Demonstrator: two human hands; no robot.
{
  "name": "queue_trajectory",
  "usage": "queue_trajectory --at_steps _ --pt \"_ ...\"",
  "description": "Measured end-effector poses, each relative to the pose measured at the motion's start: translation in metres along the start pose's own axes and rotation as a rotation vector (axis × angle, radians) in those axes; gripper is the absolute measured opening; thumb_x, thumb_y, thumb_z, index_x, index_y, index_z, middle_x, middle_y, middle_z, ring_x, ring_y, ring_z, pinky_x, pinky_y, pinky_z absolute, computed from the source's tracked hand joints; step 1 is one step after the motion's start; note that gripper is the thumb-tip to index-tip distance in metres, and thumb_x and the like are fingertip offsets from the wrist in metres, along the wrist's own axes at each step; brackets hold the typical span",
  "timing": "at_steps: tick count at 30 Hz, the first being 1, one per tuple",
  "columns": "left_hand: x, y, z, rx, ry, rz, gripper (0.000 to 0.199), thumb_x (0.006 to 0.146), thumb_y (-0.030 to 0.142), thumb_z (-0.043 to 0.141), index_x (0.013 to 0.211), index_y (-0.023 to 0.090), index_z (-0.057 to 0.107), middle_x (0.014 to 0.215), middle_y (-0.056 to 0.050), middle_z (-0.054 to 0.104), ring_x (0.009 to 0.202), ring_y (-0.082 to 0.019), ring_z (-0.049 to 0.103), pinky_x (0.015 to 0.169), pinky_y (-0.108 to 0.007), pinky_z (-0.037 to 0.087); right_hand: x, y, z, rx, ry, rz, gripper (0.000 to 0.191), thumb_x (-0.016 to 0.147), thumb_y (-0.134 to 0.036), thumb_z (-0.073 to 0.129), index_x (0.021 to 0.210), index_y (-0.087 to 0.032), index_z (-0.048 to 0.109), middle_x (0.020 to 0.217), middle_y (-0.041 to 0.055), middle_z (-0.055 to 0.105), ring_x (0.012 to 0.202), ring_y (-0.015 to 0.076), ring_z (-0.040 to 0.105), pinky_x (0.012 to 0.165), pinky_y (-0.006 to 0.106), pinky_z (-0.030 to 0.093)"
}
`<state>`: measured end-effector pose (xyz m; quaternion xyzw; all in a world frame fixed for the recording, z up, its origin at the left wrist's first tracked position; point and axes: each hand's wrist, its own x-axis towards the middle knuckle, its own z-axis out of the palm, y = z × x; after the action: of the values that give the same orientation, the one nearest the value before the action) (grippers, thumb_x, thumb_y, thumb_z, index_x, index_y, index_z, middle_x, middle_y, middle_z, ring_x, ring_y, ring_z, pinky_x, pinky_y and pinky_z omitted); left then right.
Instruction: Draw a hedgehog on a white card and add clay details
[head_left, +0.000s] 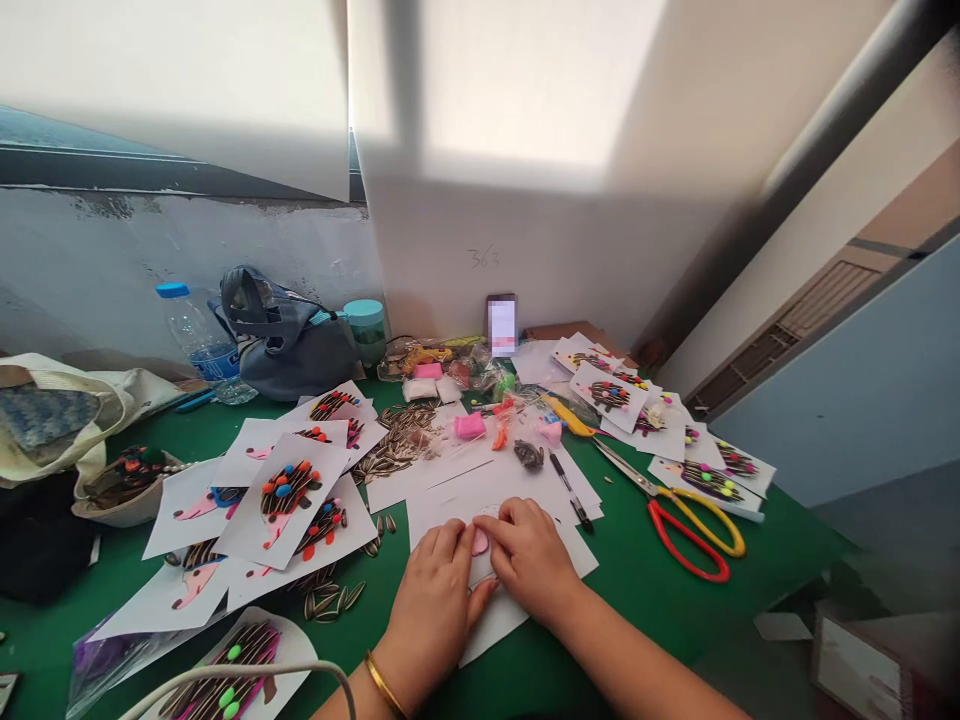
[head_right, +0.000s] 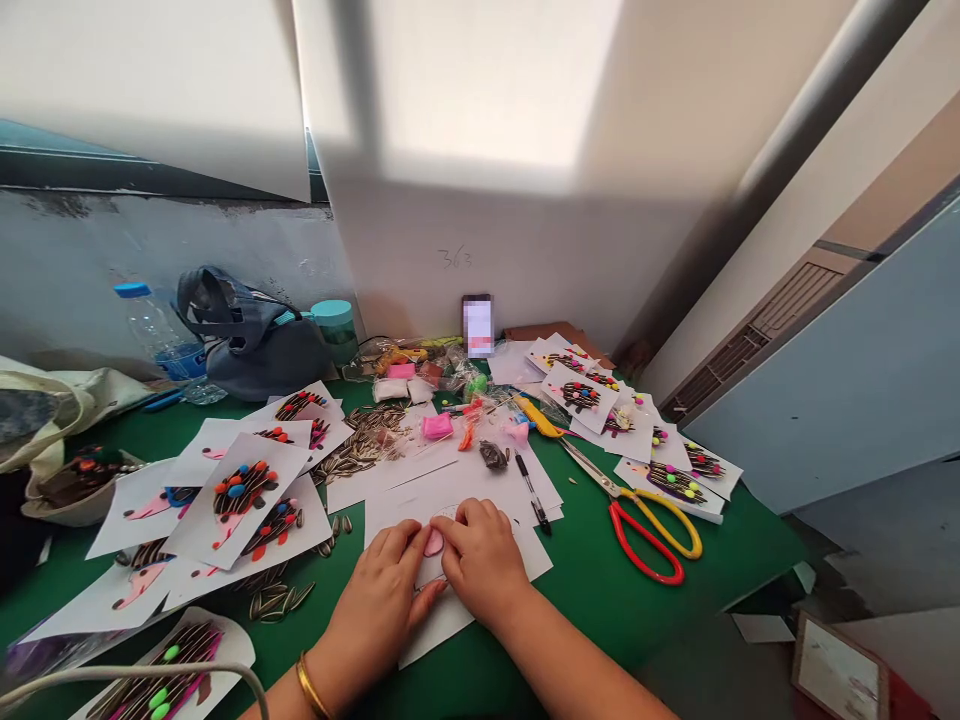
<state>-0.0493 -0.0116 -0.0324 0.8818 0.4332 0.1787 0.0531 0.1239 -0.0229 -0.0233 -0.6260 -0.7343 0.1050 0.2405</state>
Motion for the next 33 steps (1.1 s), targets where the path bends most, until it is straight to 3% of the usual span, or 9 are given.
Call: queue_trajectory --at_steps 13,19,33 --pt "0.0006 -0.0007 -0.0013 -0.025 -0.039 -0.007 0.052 0.083 0.036 0.067 0.127 0.014 0.054 0.122 -0.013 0.057 0.108 -0.029 0.054 0.094 -0.046 0.049 -0.0006 0.0024 -0.0008 0.054 0.014 0.003 0.035 0.084 -0.013 0.055 0.113 -0.029 0.067 0.091 0.0038 0.055 0.089 0.0197 0.05 0.078 0.032 0.039" --pt "0.0003 -0.0014 -0.0008 -0.064 -0.01 -0.011 0.045 0.088 0.035 0.061 0.127 0.016 0.054 0.122 -0.013 0.056 0.108 -0.028 0.055 0.094 -0.046 0.048 0.0007 0.0028 -0.0003 0.057 0.009 0.001 0.037 0.084 -0.013 0.055 0.114 -0.031 0.067 0.091 0.0034 0.054 0.088 0.0199 0.049 0.079 0.034 0.039" --pt "0.0005 -0.0023 -0.0015 -0.098 0.045 -0.007 0.04 0.085 0.032 0.063 0.121 0.015 0.058 0.119 -0.013 0.059 0.107 -0.028 0.057 0.093 -0.045 0.051 -0.0007 0.0009 0.0001 -0.007 0.005 -0.034 0.036 0.083 -0.014 0.057 0.111 -0.033 0.068 0.091 0.0034 0.054 0.088 0.0201 0.048 0.077 0.034 0.037"
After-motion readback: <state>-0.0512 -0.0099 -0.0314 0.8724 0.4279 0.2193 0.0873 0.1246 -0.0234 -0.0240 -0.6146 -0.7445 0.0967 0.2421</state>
